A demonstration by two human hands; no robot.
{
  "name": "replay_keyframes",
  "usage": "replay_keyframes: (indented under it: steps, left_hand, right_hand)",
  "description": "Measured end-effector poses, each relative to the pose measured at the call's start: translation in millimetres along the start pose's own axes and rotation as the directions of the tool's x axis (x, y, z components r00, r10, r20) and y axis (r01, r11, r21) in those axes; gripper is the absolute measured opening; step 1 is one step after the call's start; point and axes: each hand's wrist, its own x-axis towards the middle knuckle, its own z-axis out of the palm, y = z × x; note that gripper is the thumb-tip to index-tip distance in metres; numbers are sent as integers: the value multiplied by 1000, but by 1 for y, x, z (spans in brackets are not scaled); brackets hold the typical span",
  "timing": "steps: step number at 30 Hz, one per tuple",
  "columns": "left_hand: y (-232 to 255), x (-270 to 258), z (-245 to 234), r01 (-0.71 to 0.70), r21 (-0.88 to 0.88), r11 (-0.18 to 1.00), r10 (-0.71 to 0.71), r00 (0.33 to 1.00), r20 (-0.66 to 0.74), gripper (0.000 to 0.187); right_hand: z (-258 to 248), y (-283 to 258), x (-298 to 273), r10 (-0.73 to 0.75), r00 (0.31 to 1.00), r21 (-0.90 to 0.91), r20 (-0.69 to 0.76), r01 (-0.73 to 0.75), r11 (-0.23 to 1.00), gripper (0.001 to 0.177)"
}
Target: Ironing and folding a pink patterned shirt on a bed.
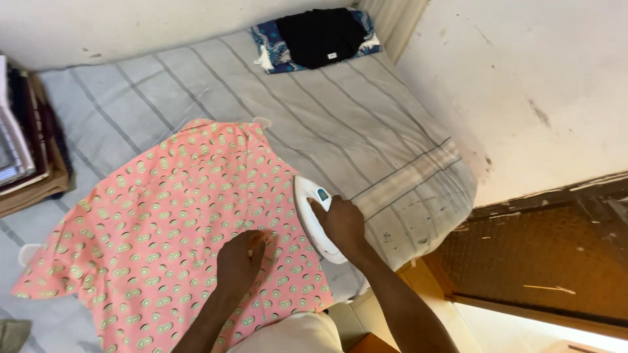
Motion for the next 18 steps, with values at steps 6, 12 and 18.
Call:
replay_keyframes:
  steps: [6,12,18]
  left_hand:
    - [36,94,81,-446,110,888,426,889,165,29]
    - [35,146,103,-507,203,838,417,834,362,39]
    - [-56,86,-14,-216,-440,871,191,976,-101,34]
  right_hand:
    - [-17,44,35,176,974,-77,-140,-188,979,71]
    - [-36,45,42,282,946,-7,-158,-287,958,73]
    - [-34,48,44,309,950,231,-47,-290,929,71]
